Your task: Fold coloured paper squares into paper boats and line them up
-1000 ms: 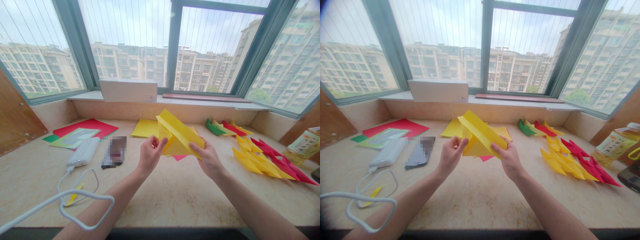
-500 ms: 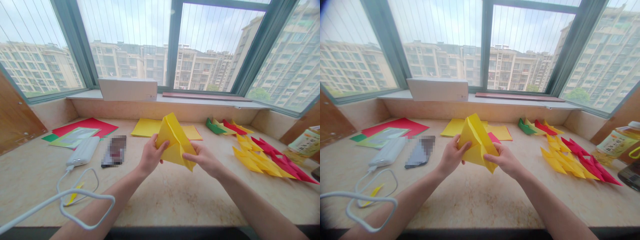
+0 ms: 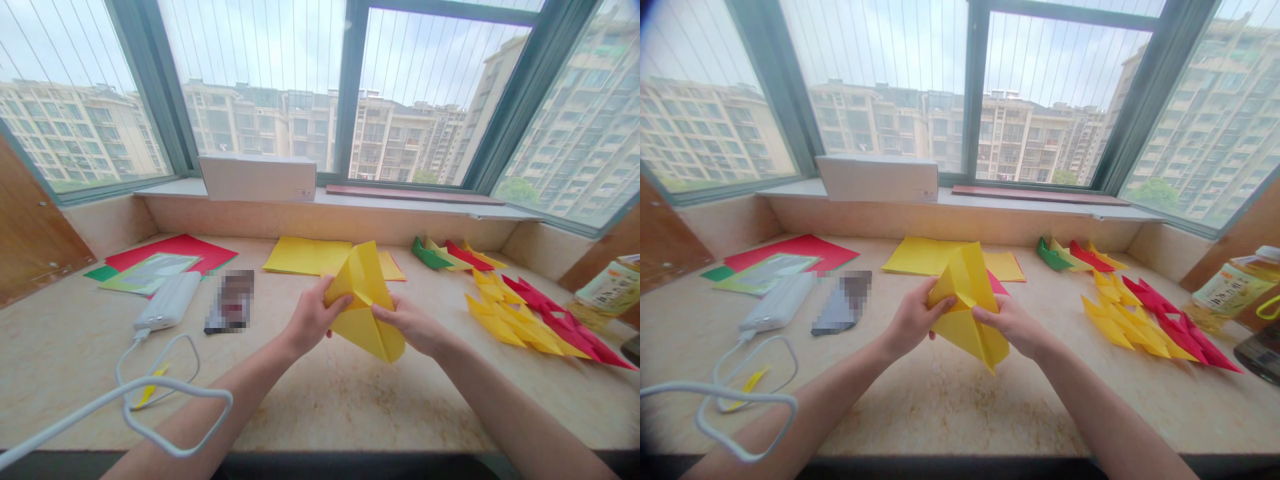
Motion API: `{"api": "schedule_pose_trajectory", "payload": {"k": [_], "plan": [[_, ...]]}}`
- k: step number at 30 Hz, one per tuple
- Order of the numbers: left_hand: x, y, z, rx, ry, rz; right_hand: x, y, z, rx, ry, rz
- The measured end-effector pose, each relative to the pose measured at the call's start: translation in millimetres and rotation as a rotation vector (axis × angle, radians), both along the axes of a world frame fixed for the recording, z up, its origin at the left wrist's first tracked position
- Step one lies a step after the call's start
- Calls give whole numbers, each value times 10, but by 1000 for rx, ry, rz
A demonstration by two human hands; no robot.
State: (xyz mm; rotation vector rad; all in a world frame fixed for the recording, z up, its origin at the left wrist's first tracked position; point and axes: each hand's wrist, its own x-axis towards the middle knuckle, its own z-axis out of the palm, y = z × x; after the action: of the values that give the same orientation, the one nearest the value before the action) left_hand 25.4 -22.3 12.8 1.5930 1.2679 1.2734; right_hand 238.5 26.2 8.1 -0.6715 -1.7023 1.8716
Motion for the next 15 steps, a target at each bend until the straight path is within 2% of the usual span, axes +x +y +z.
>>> {"api": "schedule_pose_trajectory", "payload": {"k": [5, 11, 15], "plan": [[4, 5, 12, -21, 1, -2, -1, 4, 1, -4, -12, -1], [17, -19, 29, -18, 31, 29, -55, -23, -10, 40, -57, -99], [27, -60, 37, 6, 8, -23, -62, -33, 37, 54, -56, -120]]}}
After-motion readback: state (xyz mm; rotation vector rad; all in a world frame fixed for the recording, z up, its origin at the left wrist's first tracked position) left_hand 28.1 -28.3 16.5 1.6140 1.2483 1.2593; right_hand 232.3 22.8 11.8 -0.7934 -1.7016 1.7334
